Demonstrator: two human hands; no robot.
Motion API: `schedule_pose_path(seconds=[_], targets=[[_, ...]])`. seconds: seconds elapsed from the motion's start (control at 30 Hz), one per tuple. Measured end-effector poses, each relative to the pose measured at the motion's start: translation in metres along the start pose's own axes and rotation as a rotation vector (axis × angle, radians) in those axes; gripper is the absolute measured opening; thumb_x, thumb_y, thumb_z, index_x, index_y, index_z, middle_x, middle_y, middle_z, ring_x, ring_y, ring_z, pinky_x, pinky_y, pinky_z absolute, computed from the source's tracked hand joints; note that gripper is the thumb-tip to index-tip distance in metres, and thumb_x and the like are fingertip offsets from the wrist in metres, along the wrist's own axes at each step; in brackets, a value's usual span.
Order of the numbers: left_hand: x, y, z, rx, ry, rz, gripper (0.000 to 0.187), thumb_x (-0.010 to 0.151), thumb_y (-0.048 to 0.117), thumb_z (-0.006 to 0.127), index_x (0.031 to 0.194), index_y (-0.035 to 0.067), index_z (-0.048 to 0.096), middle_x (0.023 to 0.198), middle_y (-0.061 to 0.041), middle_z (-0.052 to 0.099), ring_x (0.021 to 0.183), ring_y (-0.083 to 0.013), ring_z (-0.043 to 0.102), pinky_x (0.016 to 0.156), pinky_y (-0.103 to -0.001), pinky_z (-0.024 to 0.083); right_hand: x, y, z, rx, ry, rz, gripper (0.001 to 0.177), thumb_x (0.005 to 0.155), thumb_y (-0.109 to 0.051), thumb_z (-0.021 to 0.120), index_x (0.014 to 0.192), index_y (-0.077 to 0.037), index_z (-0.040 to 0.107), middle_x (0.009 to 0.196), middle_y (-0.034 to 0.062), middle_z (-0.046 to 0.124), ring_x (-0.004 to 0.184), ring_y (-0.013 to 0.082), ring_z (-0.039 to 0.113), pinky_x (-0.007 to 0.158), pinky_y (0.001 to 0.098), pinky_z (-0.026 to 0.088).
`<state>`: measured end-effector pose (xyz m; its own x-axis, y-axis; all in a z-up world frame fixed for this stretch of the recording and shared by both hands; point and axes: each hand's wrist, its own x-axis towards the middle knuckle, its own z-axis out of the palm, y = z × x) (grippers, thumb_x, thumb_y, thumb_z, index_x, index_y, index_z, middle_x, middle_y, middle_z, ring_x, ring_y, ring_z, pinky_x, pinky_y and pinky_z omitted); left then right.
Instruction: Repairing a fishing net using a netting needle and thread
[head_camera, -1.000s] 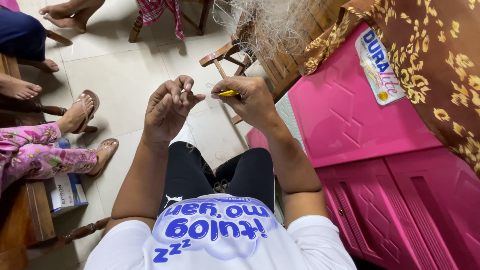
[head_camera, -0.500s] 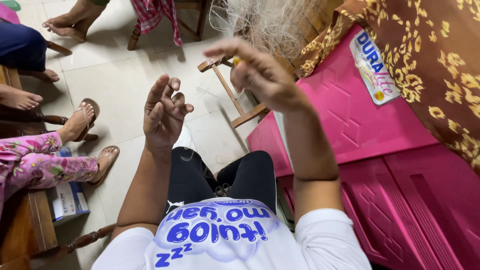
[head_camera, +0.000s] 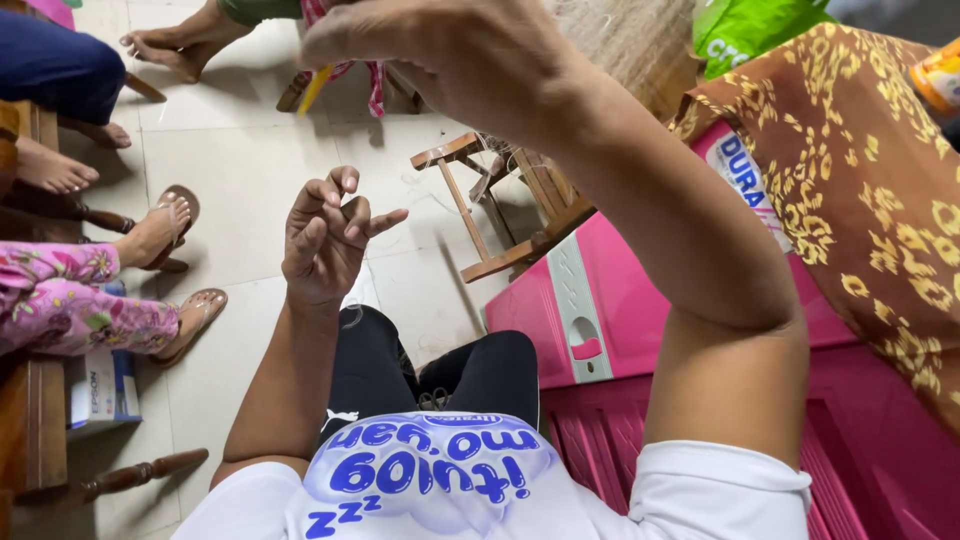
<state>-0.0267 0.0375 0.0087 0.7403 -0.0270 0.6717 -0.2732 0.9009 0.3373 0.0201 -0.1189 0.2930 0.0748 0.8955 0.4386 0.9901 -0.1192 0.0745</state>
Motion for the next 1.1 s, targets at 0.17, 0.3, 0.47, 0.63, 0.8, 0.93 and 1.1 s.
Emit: schedule_pose_path(seconds=[0.17,0.3,0.47,0.63,0.8,0.93,1.1], targets=[[-0.002,0.009,0.005,0.03,0.015,0.024,0.021,0.106,0.027,0.063,0.118,0.012,0.054,0.121,-0.006,0.038,0.08,-0.0112,0.043,0.109,-0.065,0.052,-0.001,0.046,0.07,-0.423,-0.165,-0.199,0.013,0.092,-0.009,0.08,0.09,-0.021,0.075,0.088,-0.0038,0.055,0.072,0.0142,0.063,0.041,0.032,0.047],[-0.006,0.011,0.002,0.046,0.077,0.024,0.035,0.108,0.018,0.061,0.135,-0.002,0.052,0.112,-0.004,0.047,0.077,-0.0086,0.053,0.107,-0.066,0.055,-0.013,0.042,0.1,-0.142,-0.354,-0.064,0.004,0.098,-0.016,0.077,0.1,-0.015,0.08,0.086,0.0016,0.061,0.082,0.0213,0.058,0.062,0.0385,0.052],[-0.009,0.014,-0.002,0.039,0.104,0.001,0.044,0.108,0.018,0.062,0.143,-0.006,0.051,0.101,-0.002,0.051,0.079,-0.0112,0.052,0.104,-0.066,0.058,-0.023,0.042,0.106,0.064,-0.391,-0.009,0.027,0.084,0.005,0.079,0.105,-0.011,0.079,0.094,0.0039,0.064,0.09,0.028,0.063,0.062,0.0434,0.05],[-0.015,0.006,-0.016,0.027,0.106,0.005,0.042,0.11,0.015,0.057,0.147,-0.004,0.05,0.141,-0.012,0.055,0.095,-0.0166,0.06,0.097,-0.065,0.061,-0.033,0.047,0.108,0.233,-0.303,-0.034,0.009,0.099,-0.003,0.075,0.104,-0.009,0.08,0.095,0.0086,0.065,0.083,0.0274,0.066,0.069,0.04,0.05],[-0.01,0.009,-0.008,0.07,0.113,-0.009,0.045,0.108,0.021,0.06,0.144,-0.006,0.05,0.124,-0.006,0.05,0.077,-0.0124,0.046,0.094,-0.058,0.064,-0.036,0.039,0.101,0.296,-0.307,0.017,0.013,0.101,-0.002,0.071,0.107,-0.01,0.08,0.097,0.0083,0.065,0.084,0.0259,0.067,0.072,0.038,0.052],[-0.008,0.008,-0.007,0.109,0.117,0.001,0.046,0.108,0.021,0.059,0.142,-0.008,0.05,0.13,-0.009,0.045,0.071,-0.0128,0.043,0.085,-0.046,0.069,-0.033,0.027,0.091,0.411,-0.329,0.047,0.013,0.097,0.007,0.072,0.105,-0.003,0.073,0.098,0.0111,0.07,0.082,0.0261,0.071,0.073,0.0371,0.055],[-0.006,-0.007,-0.028,0.0,0.1,0.052,0.049,0.105,0.019,0.058,0.142,-0.011,0.047,0.127,-0.014,0.046,0.073,-0.0114,0.049,0.08,-0.049,0.069,-0.02,-0.006,0.073,0.543,-0.425,0.175,0.022,0.091,0.004,0.071,0.109,-0.001,0.06,0.098,0.0175,0.069,0.092,0.035,0.069,0.082,0.0455,0.055]])
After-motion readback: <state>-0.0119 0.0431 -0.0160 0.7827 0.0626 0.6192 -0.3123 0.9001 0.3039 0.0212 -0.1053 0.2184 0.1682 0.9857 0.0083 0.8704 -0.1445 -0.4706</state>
